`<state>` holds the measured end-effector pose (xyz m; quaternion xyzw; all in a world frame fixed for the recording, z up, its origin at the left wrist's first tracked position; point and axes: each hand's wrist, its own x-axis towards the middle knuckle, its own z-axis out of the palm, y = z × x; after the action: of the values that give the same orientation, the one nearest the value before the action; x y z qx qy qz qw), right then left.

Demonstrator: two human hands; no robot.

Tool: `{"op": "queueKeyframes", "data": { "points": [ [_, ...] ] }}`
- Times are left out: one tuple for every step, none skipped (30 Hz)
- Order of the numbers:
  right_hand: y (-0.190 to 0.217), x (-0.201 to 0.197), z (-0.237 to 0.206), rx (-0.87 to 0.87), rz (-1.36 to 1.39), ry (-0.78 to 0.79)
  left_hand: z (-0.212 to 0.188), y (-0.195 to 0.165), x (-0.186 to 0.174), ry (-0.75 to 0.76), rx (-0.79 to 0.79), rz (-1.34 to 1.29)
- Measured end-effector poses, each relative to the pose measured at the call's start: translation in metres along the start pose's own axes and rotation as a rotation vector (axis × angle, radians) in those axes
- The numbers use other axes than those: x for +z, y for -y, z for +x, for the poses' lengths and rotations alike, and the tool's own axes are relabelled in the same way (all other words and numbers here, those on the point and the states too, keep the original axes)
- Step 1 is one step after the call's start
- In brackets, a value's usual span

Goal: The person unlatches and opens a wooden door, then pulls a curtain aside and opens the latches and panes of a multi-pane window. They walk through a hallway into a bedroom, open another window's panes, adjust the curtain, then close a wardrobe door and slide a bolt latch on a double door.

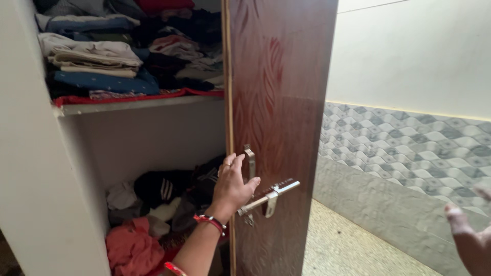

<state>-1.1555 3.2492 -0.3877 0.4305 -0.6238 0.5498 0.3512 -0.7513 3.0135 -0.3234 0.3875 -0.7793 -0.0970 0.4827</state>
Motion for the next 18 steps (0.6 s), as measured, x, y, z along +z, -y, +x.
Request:
{"op": "queueKeyframes", "data": {
  "points": [
    [0.005, 0.012, 0.000, -0.006, 0.002, 0.014, 0.010, 0.012, 0.004, -0.017, -0.011, 0.008],
    [0.013, 0.024, 0.000, -0.012, 0.010, 0.030, 0.021, 0.024, 0.007, -0.009, -0.020, 0.012],
    [0.021, 0.035, 0.001, -0.004, -0.019, 0.044, 0.031, 0.035, 0.010, 0.001, -0.030, 0.015],
    [0.029, 0.045, 0.001, -0.001, -0.057, 0.060, 0.041, 0.045, 0.013, 0.012, -0.038, 0.016],
    [0.037, 0.054, 0.001, 0.000, -0.112, 0.075, 0.053, 0.056, 0.016, 0.000, -0.037, 0.014],
    [0.045, 0.064, 0.001, 0.000, -0.166, 0.090, 0.063, 0.065, 0.019, -0.010, -0.038, 0.008],
    [0.052, 0.072, 0.000, 0.006, -0.237, 0.094, 0.074, 0.073, 0.022, -0.020, -0.038, -0.001],
    [0.058, 0.081, 0.000, 0.011, -0.310, 0.098, 0.085, 0.082, 0.025, -0.042, -0.023, -0.008],
    [0.063, 0.088, 0.001, 0.011, -0.323, 0.113, 0.097, 0.090, 0.027, -0.063, -0.007, -0.017],
    [0.066, 0.095, 0.000, 0.012, -0.337, 0.129, 0.108, 0.097, 0.031, -0.082, 0.009, -0.026],
    [0.068, 0.101, -0.001, 0.016, -0.354, 0.145, 0.119, 0.105, 0.034, -0.122, 0.024, -0.051],
    [0.067, 0.106, -0.002, 0.007, -0.369, 0.130, 0.130, 0.112, 0.037, -0.159, 0.041, -0.078],
    [0.066, 0.110, -0.004, -0.002, -0.385, 0.113, 0.141, 0.118, 0.041, -0.196, 0.060, -0.105],
    [0.063, 0.114, -0.006, -0.010, -0.401, 0.096, 0.152, 0.125, 0.045, -0.204, 0.044, -0.098],
    [0.058, 0.116, -0.008, 0.034, -0.343, 0.093, 0.164, 0.131, 0.047, -0.212, 0.029, -0.092],
    [0.053, 0.117, -0.011, 0.068, -0.284, 0.086, 0.175, 0.137, 0.050, -0.219, 0.016, -0.086],
    [0.047, 0.116, -0.014, 0.088, -0.259, 0.072, 0.186, 0.144, 0.055, -0.265, 0.033, -0.090],
    [0.041, 0.114, -0.016, 0.089, -0.301, 0.060, 0.196, 0.151, 0.060, -0.310, 0.050, -0.097]
  ]
}}
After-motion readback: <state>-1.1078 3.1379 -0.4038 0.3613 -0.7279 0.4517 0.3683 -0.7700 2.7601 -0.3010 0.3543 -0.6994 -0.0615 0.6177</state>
